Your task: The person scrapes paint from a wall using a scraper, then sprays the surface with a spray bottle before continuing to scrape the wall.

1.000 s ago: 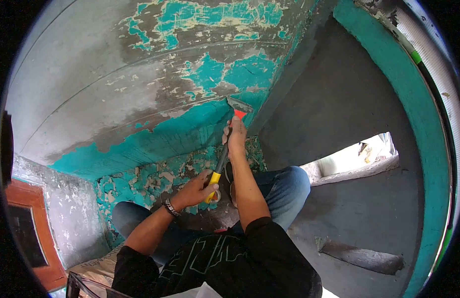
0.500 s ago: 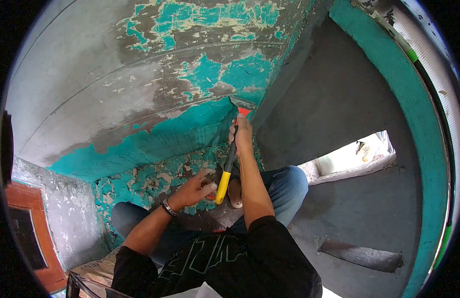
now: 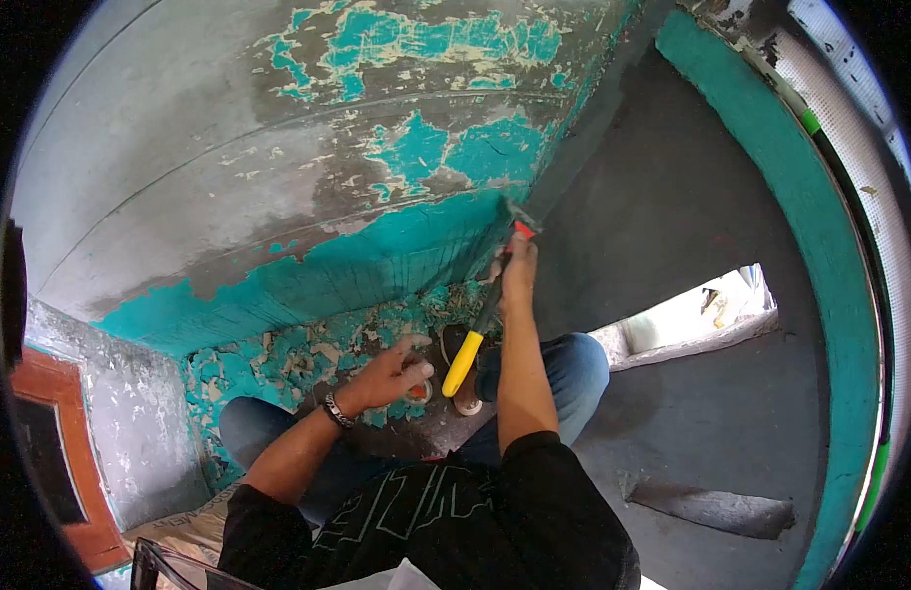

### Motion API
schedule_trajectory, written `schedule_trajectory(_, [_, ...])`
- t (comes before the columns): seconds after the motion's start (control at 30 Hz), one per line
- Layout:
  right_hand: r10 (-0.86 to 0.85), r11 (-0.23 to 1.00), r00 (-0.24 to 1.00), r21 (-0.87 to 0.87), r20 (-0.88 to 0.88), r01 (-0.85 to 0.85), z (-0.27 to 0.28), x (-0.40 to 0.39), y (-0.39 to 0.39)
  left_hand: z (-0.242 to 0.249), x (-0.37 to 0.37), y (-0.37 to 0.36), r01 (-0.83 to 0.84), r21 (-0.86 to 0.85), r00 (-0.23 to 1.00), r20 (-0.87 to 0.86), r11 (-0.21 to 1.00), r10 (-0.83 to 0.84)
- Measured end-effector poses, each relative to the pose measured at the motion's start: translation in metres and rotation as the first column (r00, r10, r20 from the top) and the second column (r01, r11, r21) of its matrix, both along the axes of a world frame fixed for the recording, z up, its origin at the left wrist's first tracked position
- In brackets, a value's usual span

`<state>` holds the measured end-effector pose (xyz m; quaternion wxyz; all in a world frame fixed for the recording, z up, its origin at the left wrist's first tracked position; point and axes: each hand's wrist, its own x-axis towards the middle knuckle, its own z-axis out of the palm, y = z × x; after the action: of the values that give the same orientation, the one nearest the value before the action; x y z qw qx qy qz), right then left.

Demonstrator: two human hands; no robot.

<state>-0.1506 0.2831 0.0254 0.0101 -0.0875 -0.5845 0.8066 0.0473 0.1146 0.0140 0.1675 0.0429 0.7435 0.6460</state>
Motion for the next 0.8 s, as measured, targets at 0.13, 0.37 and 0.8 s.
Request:
schedule_trajectory(0.13, [0.019, 1.0, 0.999, -0.024, 0.034, -0.018, -0.014, 0.019, -0.024, -0.024, -0.002, 0.024, 0.014, 0.193, 1.0, 0.001, 0.981, -0.014])
schedule_trajectory(0.37, [0.016, 0.993, 0.999, -0.115, 0.035, -0.012, -0.016, 0.013, -0.016, 0.013, -0.006, 0.028, 0.095, 0.054, 0.995, 0.023, 0.994, -0.097])
schedule_trajectory(0.8, [-0.096, 0.84, 0.947, 0.486, -0.305, 0.242, -0.028, 0.02, 0.002, 0.021, -0.009, 0.017, -0.231, -0.135, 0.914, -0.37, 0.964, 0.168])
